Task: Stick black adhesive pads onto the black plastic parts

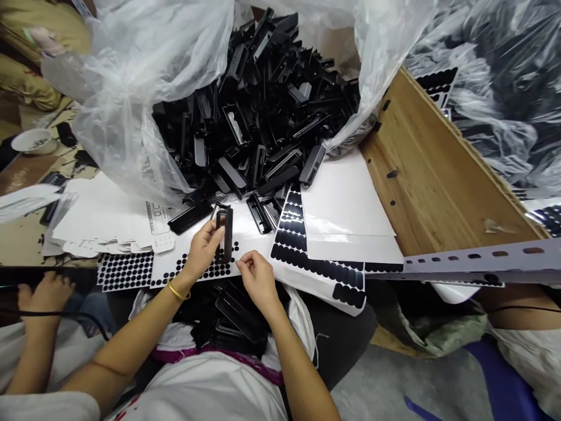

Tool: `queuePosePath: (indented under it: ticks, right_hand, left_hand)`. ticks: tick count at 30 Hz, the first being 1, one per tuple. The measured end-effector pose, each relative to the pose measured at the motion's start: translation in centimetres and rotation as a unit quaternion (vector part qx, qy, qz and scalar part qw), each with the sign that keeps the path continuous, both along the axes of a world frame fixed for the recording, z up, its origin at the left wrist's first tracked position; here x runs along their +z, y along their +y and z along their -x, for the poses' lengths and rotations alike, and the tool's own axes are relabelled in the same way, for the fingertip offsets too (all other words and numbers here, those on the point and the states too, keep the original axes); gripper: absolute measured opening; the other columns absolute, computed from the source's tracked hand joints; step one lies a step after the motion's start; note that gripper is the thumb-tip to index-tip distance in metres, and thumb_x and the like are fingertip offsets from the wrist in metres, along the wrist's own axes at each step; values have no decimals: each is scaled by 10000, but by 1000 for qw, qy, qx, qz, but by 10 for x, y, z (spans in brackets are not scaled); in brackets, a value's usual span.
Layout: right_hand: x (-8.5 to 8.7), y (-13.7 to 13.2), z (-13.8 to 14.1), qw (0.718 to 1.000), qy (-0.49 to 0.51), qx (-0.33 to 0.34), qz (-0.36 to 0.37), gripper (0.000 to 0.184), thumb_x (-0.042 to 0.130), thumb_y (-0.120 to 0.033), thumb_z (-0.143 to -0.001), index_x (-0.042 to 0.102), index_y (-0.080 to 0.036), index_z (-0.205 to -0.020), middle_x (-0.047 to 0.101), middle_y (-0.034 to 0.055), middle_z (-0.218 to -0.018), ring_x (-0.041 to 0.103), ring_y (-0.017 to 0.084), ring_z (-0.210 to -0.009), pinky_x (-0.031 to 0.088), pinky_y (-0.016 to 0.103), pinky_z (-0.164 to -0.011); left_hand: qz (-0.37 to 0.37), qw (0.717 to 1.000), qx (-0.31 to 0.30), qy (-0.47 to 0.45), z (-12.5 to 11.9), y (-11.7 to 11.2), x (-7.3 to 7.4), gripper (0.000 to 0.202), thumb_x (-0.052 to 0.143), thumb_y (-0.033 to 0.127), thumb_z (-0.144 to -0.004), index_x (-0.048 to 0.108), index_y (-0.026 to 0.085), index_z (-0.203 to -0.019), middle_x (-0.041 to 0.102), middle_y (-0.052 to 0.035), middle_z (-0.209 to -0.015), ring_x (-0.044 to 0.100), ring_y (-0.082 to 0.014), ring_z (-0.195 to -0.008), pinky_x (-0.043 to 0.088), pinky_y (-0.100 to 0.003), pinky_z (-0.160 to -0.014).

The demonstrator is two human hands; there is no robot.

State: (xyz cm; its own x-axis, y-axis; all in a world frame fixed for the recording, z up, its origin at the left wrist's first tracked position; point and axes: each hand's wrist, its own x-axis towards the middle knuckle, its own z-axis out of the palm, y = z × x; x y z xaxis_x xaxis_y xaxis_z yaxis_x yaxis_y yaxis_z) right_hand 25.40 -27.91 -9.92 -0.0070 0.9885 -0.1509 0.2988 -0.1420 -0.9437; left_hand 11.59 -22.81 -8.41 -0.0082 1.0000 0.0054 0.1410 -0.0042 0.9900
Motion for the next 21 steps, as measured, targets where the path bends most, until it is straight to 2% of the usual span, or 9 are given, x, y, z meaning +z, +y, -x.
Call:
queuePosePath:
  ticks: [1,3,6,12,17,21]
  right_hand:
    - [3,0,-2,998,52,-28,6,125,538,-304,-784,504,-217,-702,496,-32,-613,443,129,-555,370,256,-553]
    - [9,-2,-4,989,129,-73,7,149,545,-343,-777,506,-211,-720,498,-29,-648,437,120,-575,374,249,-566]
    - [15,-5,-3,981,160,-105,2,155,551,-349,-771,507,-207,-724,486,-29,-660,440,120,-604,375,247,-586]
    - [18,-11,-1,989,87,-117,-5,136,533,-326,-780,506,-211,-711,498,-30,-654,433,120,-582,361,250,-566]
    - [20,-13,0,994,33,-101,-28,113,501,-280,-798,492,-215,-707,489,-30,-642,401,112,-537,342,247,-526]
    - [21,-11,1,994,-29,-91,-59,112,477,-250,-809,469,-223,-701,510,-21,-652,453,130,-567,367,263,-564]
  left_hand:
    - [69,993,-25,-91,-3,-5,0,213,537,402,-821,549,193,-785,630,-56,-1016,571,-208,-967,419,-353,-858]
    - [185,952,-72,-234,-10,-14,-2,241,569,423,-800,549,187,-842,651,-48,-966,608,-193,-909,455,-329,-800]
    - [249,906,-99,-328,-20,-25,-3,227,629,371,-771,563,172,-858,671,-44,-927,623,-176,-908,464,-300,-815]
    - [270,883,-93,-372,-27,-33,0,203,644,326,-772,594,165,-885,684,-42,-941,617,-171,-963,442,-299,-893]
    - [269,888,-70,-367,-28,-35,3,211,651,341,-762,586,168,-864,687,-47,-943,622,-184,-967,451,-328,-900]
    - [251,899,-67,-353,-29,-36,3,230,648,367,-761,568,174,-858,684,-46,-957,620,-191,-977,465,-339,-891]
